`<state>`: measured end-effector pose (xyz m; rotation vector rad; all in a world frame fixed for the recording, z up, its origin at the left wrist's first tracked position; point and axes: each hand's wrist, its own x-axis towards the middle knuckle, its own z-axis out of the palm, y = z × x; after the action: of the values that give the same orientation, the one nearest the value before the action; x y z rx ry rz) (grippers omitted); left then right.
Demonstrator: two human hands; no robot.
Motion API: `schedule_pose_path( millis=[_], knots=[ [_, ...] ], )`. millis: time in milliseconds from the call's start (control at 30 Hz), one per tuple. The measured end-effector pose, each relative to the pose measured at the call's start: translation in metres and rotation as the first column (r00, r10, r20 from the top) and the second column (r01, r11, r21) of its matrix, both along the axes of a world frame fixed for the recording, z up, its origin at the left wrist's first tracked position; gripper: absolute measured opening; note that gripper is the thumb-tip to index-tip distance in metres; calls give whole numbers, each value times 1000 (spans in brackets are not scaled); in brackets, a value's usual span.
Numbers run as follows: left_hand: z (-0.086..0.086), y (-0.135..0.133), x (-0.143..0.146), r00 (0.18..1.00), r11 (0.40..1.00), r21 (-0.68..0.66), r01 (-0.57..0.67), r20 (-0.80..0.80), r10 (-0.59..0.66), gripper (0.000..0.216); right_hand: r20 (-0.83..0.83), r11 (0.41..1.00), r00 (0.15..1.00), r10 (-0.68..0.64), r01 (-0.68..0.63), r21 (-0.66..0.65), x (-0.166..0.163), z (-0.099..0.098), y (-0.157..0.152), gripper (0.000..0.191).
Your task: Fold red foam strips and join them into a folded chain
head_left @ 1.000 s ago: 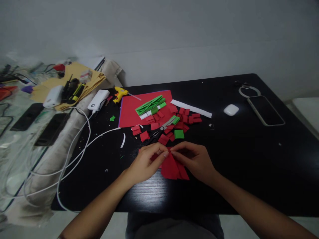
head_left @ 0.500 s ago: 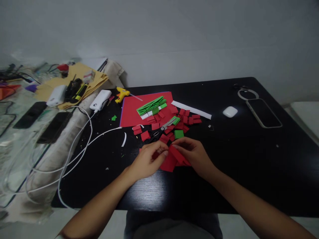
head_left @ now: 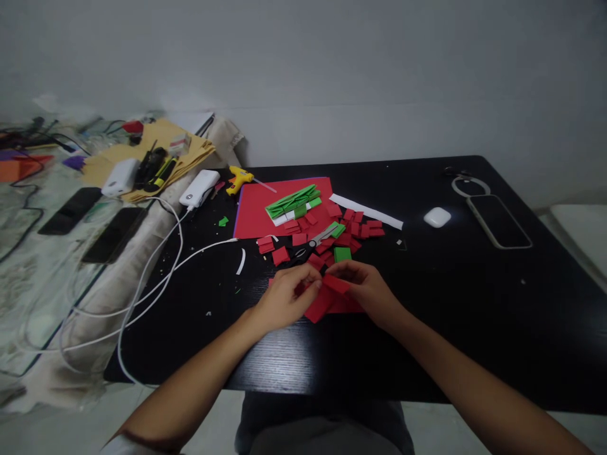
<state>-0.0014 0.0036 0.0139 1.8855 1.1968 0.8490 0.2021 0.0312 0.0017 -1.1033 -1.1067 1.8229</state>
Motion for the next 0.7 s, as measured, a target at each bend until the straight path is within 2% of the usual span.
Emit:
schedule_pose_path(
  millis=[367, 700],
  knots=[
    [0, 1, 2, 1000, 999, -32, -7, 21, 7, 13, -20, 999, 1000, -7, 6, -54, -3, 2, 1, 22],
    [-7, 8, 2, 960, 961, -267, -73, 243, 141, 20, 1, 992, 1000, 1, -1, 129, -1, 3, 1, 25]
  ],
)
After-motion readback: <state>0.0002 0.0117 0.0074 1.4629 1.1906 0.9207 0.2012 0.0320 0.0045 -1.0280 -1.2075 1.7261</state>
